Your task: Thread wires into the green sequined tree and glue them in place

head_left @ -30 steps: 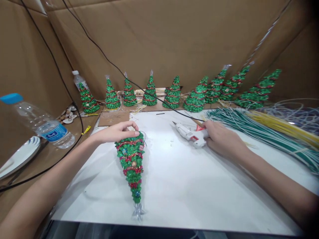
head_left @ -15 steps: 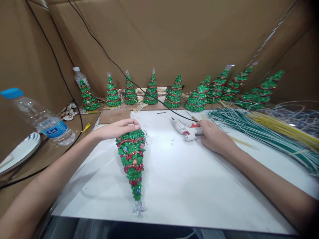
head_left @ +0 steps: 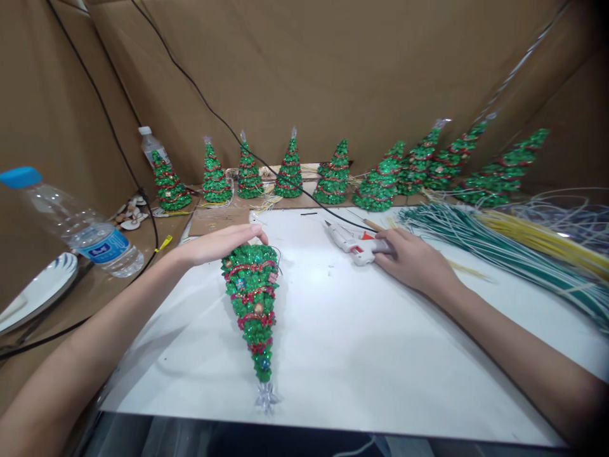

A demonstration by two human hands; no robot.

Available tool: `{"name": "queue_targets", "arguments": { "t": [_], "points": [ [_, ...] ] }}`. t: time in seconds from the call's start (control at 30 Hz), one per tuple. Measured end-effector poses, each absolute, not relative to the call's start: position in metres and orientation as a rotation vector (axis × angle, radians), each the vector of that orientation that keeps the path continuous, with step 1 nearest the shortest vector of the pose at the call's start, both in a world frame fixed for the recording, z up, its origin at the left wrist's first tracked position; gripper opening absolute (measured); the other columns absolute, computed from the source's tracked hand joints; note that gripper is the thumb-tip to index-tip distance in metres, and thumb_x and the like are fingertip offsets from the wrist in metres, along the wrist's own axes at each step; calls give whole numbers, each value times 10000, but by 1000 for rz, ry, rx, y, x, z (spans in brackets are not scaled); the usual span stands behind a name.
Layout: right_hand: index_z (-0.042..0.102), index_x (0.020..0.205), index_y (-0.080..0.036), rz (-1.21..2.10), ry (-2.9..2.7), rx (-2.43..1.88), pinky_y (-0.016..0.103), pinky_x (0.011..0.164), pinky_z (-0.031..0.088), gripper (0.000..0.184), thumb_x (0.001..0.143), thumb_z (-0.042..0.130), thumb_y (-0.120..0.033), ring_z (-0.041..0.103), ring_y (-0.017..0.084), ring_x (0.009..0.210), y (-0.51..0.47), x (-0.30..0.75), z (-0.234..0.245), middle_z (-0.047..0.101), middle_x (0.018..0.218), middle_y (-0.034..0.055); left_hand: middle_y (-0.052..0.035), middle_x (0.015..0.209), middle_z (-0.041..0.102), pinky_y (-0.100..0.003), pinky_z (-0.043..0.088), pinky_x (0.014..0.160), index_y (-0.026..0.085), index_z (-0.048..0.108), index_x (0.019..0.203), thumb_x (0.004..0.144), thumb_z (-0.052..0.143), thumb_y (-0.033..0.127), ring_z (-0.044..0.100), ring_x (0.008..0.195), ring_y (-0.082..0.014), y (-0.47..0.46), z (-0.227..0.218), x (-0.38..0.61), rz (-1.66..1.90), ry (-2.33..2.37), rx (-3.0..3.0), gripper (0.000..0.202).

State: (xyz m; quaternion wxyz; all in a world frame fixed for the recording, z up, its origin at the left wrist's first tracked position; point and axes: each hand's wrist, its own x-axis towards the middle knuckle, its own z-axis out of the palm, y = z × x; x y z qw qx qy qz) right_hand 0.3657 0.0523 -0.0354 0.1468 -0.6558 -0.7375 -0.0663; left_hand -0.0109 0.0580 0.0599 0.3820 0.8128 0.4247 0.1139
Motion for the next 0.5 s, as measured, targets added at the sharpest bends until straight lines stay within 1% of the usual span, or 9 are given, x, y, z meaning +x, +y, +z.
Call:
{"name": "queue_targets", "arguments": {
  "t": [0.1, 0.3, 0.5],
  "points": [
    [596, 1159, -183, -196, -2096, -1896, 431, 829, 509, 409, 833, 453, -382, 622, 316, 1052, 53, 367, -38, 627, 1200, 117, -12, 814, 631, -244, 402, 631, 189, 581, 1055, 978, 267, 545, 521, 686, -136, 59, 60, -13, 298, 1074, 2047, 480],
    [585, 1199, -193, -193, -2096, -1885, 449, 831, 515, 426, 842, 414, -351, 616, 326, 1069, 54, 371, -40, 610, 1246, 103, -16, 809, 624, -235, 396, 589, 202, 567, 1064, 955, 298, 609, 534, 689, -142, 61, 57, -18, 311, 1060, 1950, 500],
    [577, 1223, -207, -216, -2081, -1894, 461, 814, 520, 429, 855, 406, -347, 625, 326, 1054, 53, 370, -40, 600, 1284, 86, -16, 849, 622, -233, 398, 609, 210, 569, 1067, 939, 329, 635, 545, 724, -142, 63, 57, -20, 315, 1064, 1934, 505]
  ]
}}
